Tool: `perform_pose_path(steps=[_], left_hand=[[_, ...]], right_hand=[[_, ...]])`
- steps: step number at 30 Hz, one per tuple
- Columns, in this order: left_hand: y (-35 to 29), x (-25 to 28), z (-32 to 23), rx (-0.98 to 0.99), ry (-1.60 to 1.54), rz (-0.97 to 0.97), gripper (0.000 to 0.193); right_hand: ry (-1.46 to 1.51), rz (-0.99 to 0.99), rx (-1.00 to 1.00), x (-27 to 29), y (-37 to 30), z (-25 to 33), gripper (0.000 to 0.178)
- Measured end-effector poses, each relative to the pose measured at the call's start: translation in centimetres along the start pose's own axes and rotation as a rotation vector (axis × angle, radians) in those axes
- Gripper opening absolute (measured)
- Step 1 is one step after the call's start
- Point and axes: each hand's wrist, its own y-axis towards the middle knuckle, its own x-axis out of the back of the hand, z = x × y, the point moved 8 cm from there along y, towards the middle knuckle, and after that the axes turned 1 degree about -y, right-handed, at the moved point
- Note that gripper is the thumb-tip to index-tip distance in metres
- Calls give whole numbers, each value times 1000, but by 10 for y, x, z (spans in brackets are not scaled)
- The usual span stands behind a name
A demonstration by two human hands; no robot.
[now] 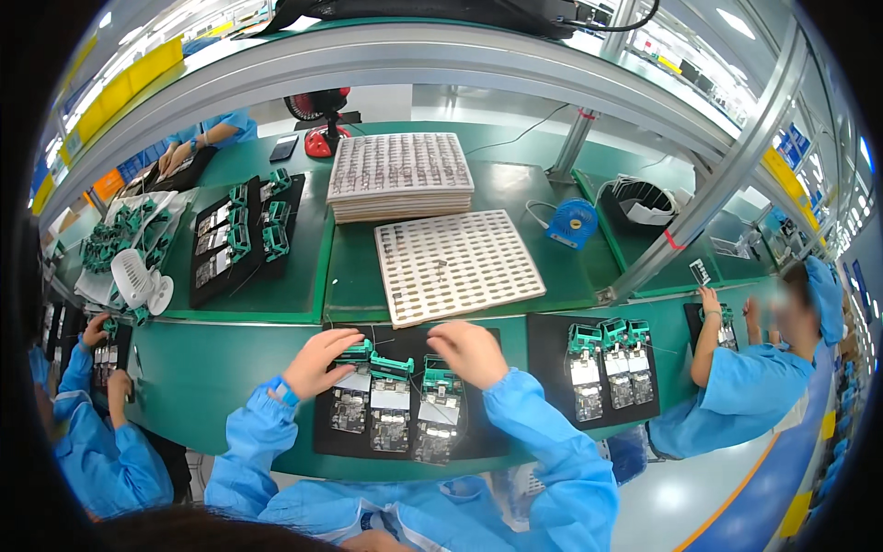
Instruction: Manually assembling small components onto printed circuit boards on a factory assembly line.
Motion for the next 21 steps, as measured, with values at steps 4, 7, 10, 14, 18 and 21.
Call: perform_pose_path(steps=[4, 7, 10, 14, 18, 21], left_hand=[[2, -13, 21, 99, -85, 95, 46], [4, -13, 27, 122, -168, 112, 41], [1, -12, 35, 222, -431, 167, 35], [10, -10, 33, 70, -266, 56, 33], [6, 6, 42, 186, -199, -205, 30], [-9, -12, 31, 70, -106, -106, 40]], right_hand=[[-16, 224, 222, -41, 2, 50, 56], [-83, 363, 199, -72, 3, 43, 57], [196, 494, 117, -70, 19, 33, 35], [37, 505, 175, -83, 34, 12, 35], [-251, 70, 141, -49, 36, 15, 27], [-238, -19, 116, -24, 7, 13, 24]])
